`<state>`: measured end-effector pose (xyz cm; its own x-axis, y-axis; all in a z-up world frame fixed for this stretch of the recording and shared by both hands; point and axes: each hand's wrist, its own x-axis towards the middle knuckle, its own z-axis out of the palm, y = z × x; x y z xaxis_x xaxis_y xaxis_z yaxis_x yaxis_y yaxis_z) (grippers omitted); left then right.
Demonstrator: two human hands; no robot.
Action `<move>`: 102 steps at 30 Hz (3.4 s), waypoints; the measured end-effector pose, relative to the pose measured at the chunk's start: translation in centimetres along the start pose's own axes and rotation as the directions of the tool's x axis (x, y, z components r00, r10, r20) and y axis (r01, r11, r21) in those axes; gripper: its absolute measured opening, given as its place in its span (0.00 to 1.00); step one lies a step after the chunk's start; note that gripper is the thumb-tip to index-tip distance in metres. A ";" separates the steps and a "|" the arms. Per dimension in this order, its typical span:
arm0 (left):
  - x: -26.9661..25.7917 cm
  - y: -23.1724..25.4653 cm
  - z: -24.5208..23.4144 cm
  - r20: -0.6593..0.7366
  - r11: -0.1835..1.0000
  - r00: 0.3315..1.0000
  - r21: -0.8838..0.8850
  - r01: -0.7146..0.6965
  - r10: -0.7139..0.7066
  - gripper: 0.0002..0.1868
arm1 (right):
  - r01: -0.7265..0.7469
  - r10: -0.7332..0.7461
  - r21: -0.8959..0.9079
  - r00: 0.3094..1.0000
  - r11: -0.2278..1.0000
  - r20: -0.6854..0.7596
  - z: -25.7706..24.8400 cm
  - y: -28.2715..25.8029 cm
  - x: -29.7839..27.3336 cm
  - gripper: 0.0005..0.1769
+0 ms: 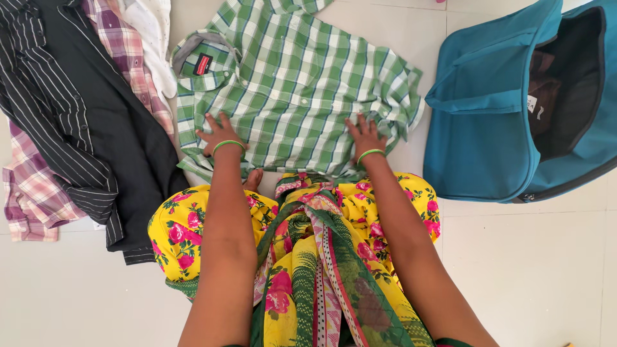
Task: The person buttons a green checkered shirt and then folds it by hand while sitting on the floor.
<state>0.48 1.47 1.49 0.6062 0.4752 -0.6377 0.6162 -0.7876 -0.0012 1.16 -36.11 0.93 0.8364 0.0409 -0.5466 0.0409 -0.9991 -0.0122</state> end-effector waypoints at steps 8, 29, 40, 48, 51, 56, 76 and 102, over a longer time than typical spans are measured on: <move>0.2 -0.9 -0.5 0.004 0.990 0.996 -0.109 0.091 -0.091 0.67 | -0.097 0.034 -0.082 0.824 0.992 -0.566 1.3 5.1 2.7 0.57; 4.4 -3.2 3.3 -0.417 0.870 0.861 -0.490 0.058 -0.293 0.43 | -0.060 0.035 0.237 0.993 0.970 0.109 4.6 8.2 1.9 0.39; 3.4 -2.5 4.6 -0.515 0.949 0.853 -0.302 -0.090 -0.083 0.45 | 0.120 0.318 0.900 0.909 0.419 -0.269 4.4 8.3 0.8 0.20; -0.1 -0.4 5.9 -0.203 0.949 0.931 -0.024 -0.314 0.303 0.40 | 0.443 -0.244 0.638 0.893 0.630 -0.379 1.0 4.9 -3.8 0.66; -1.6 0.3 5.9 -0.065 0.956 0.954 0.003 -0.294 0.294 0.41 | 0.352 -0.112 0.501 0.887 0.790 -0.447 0.7 4.1 -4.3 0.55; -2.7 0.4 5.7 0.003 0.954 0.956 0.066 -0.293 0.294 0.48 | 0.169 0.085 0.287 0.710 0.943 -0.699 0.9 5.4 -3.9 0.34; 0.4 -1.3 5.1 -0.616 0.918 0.693 0.139 -0.373 0.375 0.12 | 0.138 0.083 0.154 0.416 0.978 -0.906 -4.7 10.7 -10.2 0.18; -15.8 -17.8 -25.0 0.123 0.772 0.796 0.194 -0.605 0.593 0.23 | 0.505 0.057 0.736 0.807 0.451 -0.588 -20.4 17.3 -25.9 0.11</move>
<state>-7.51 17.74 30.84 0.7858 -0.1367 -0.6032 0.0119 -0.9717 0.2357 -8.65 -54.18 31.92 0.9985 -0.0168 0.0512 0.0386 -0.4390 -0.8977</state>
